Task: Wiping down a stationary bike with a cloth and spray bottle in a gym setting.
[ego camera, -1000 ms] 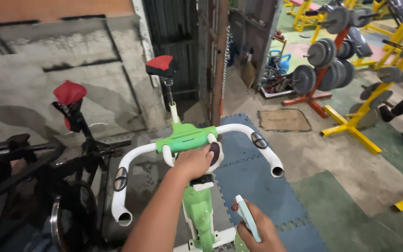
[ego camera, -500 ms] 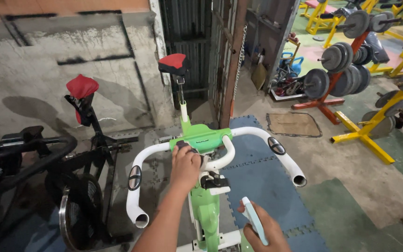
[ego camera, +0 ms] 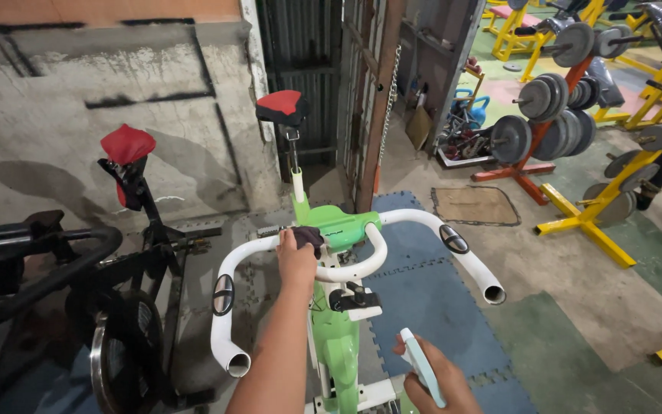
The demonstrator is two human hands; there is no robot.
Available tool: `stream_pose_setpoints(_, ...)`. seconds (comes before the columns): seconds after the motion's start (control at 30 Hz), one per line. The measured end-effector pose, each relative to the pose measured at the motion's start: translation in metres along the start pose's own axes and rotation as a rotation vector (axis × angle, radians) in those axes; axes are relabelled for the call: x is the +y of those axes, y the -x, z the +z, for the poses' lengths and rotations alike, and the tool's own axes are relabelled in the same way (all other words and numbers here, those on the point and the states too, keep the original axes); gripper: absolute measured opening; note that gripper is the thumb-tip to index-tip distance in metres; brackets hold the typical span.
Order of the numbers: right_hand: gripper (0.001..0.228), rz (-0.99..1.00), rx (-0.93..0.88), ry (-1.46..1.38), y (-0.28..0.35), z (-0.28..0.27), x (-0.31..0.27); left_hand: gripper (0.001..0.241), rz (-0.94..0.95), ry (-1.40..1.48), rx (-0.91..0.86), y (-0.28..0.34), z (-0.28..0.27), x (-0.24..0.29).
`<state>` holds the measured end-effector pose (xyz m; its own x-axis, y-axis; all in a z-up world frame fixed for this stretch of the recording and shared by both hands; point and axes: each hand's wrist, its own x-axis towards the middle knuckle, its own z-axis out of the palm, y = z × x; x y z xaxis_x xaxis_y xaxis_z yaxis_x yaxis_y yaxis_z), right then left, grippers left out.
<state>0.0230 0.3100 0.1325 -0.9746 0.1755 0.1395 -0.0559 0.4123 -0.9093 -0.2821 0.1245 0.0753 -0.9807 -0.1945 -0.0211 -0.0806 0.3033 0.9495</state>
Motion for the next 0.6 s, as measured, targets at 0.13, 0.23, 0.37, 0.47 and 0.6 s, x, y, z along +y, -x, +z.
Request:
stream_pose_setpoints(0.13, 0.052, -0.029, -0.005, 0.016, 0.011, -0.002, 0.008, 0.055, -0.034, -0.132, -0.069, 0.007, -0.003, 0.0)
stream_pose_setpoints(0.23, 0.057, -0.097, 0.013, 0.047, 0.016, -0.004, 0.016, 0.051, 0.155, -0.176, 0.023, 0.007, 0.001, -0.014)
stream_pose_setpoints(0.37, 0.055, -0.052, 0.051, 0.045, 0.019, -0.004, 0.007, 0.041, 0.333, -0.182, -0.035, 0.051, -0.018, 0.013)
stream_pose_setpoints(0.47, 0.054, -0.005, 0.03, 0.048, 0.02, -0.003, 0.007, 0.023, 0.664, -0.445, 0.015, 0.08, -0.027, 0.031)
stream_pose_setpoints(0.6, 0.053, -0.044, 0.009, 0.048, 0.015, 0.003, 0.001, 0.035, 0.619, -0.455, -0.03, 0.111, -0.029, 0.058)
